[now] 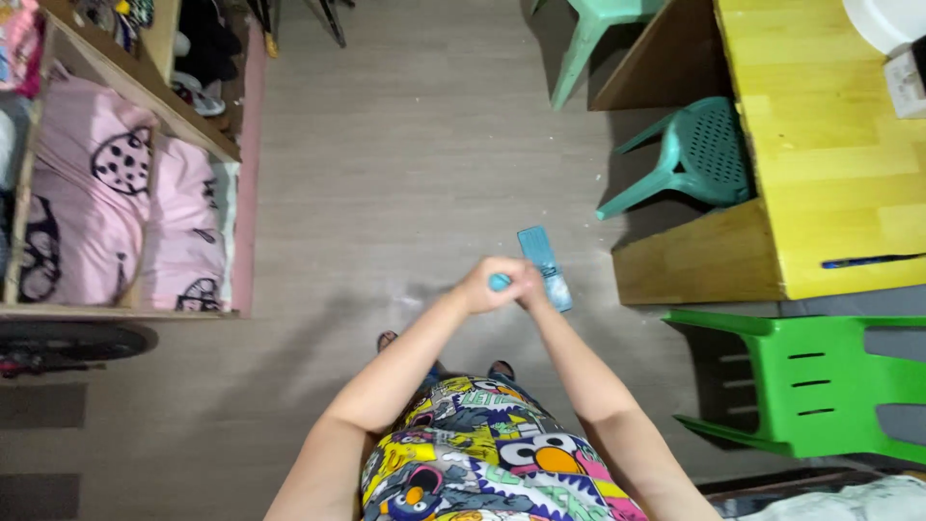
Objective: The recorder is mopping the floor in several rooms of a home.
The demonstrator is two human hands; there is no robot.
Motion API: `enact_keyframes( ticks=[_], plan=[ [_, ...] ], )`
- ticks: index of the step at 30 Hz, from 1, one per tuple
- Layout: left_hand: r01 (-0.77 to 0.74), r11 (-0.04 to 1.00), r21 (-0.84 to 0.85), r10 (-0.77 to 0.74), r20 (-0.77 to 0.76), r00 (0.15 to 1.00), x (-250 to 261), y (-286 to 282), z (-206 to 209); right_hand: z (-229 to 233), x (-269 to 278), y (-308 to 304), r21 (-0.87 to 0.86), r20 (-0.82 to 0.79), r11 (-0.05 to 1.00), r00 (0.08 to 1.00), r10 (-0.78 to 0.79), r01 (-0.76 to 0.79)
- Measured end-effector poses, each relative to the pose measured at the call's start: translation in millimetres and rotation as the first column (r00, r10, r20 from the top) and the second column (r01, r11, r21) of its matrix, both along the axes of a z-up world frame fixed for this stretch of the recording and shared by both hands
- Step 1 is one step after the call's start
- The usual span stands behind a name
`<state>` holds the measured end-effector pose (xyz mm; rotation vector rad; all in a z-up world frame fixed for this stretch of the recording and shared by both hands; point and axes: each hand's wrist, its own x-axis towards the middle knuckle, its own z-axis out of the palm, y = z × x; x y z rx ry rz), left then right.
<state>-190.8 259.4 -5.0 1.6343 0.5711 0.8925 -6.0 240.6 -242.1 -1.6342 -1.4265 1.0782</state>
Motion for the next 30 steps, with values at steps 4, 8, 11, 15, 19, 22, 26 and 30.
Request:
enact_keyframes(
  ticks=[4, 8, 11, 15, 19, 22, 26, 30],
  plan=[
    [0.037, 0.999, -0.005, -0.038, -0.07, 0.997, -107.3, 33.9, 20.9, -5.0, -114.2, 42.0, 0.073, -0.062, 0.994, 0.995, 0.08, -0.076],
    [-0.1, 0.995, -0.015, 0.094, -0.234, 0.968, -208.1, 42.0, 47.0, 63.9, -228.9, 64.9, 0.094, -0.011, 0.969, 0.973, 0.231, -0.229],
    [-0.196, 0.98, 0.03, 0.197, -0.255, 0.947, -264.4, 39.5, 59.4, 62.9, -300.9, 82.0, 0.103, -0.05, 0.937, 0.939, 0.341, -0.335],
    [-0.284, 0.953, 0.102, 0.302, -0.329, 0.895, -319.7, 44.6, 74.6, 41.7, -379.7, 105.0, 0.31, -0.145, 0.814, 0.822, 0.55, -0.49],
    [-0.346, 0.936, 0.062, 0.345, -0.355, 0.869, -347.3, 65.3, 87.1, 49.1, -421.9, 127.4, 0.181, -0.312, 0.857, 0.798, 0.515, -0.482],
    [-0.321, 0.946, 0.046, 0.319, -0.322, 0.891, -332.4, 82.0, 95.3, 62.4, -415.3, 150.6, 0.27, -0.155, 0.763, 0.755, 0.637, -0.587],
    [-0.315, 0.948, 0.045, 0.311, -0.337, 0.889, -302.8, 109.7, 80.3, 73.7, -375.1, 173.9, 0.392, 0.043, 0.638, 0.706, 0.706, -0.662],
    [-0.262, 0.964, 0.036, 0.264, -0.212, 0.941, -245.5, 139.1, 44.1, 53.6, -286.4, 204.2, 0.198, 0.044, 0.737, 0.757, 0.652, -0.647]
  ],
)
